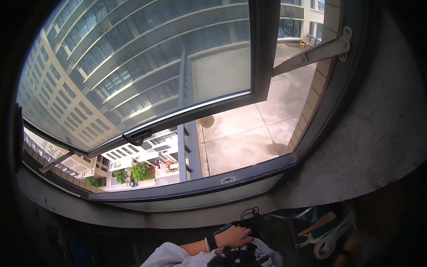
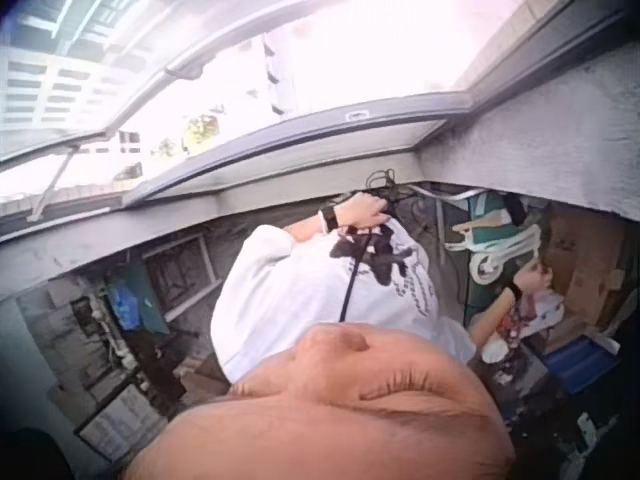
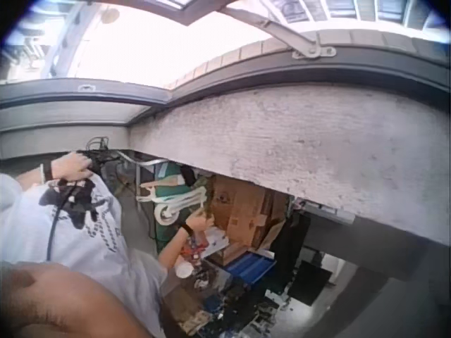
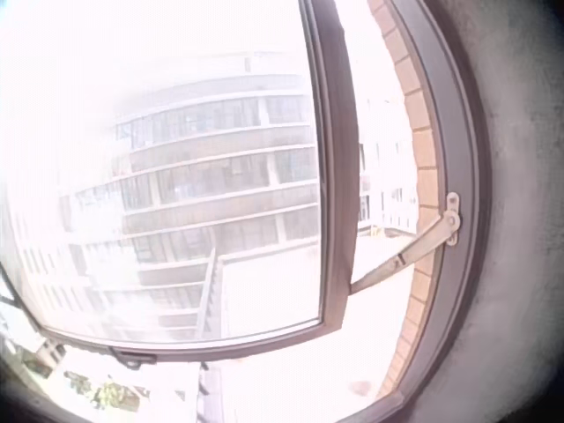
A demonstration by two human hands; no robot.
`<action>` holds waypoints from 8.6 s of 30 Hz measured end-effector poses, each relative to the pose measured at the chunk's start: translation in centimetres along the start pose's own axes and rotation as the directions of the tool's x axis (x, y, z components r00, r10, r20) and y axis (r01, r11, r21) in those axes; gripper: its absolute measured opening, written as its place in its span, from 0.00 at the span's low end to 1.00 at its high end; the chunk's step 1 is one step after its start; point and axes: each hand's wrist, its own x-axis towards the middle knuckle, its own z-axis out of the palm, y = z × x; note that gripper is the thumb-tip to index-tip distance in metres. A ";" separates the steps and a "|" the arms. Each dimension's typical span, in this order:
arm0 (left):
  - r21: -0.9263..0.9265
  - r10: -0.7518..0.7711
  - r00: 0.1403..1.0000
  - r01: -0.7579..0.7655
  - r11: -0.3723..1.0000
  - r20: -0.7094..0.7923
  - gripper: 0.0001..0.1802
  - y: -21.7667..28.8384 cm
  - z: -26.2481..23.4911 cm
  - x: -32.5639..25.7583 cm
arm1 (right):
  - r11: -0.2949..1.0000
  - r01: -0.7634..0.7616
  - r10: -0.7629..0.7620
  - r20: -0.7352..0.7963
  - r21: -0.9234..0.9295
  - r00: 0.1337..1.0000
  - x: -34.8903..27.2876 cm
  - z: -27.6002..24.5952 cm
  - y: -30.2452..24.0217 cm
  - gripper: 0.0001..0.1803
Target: Apply masking tape to the bottom frame of an open window after cleaning the edge with a brush.
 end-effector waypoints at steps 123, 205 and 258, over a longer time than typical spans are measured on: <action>-0.432 -0.268 -0.804 -0.016 0.902 -0.531 0.23 -37.0 -14.8 -59.1 | 0.437 0.471 -0.481 -0.243 0.766 0.843 -30.3 -34.4 -45.8 0.32; -0.137 -0.785 -0.378 -0.856 0.498 -0.490 0.20 -36.4 -11.7 -61.2 | 0.328 0.416 -0.589 -0.160 0.848 0.792 -28.1 -30.9 -43.8 0.17; 0.303 0.365 -0.134 0.340 0.890 -0.921 0.11 -0.9 -17.2 -46.5 | 0.017 0.384 -0.761 -0.237 0.923 0.604 -29.4 -29.5 -45.5 0.08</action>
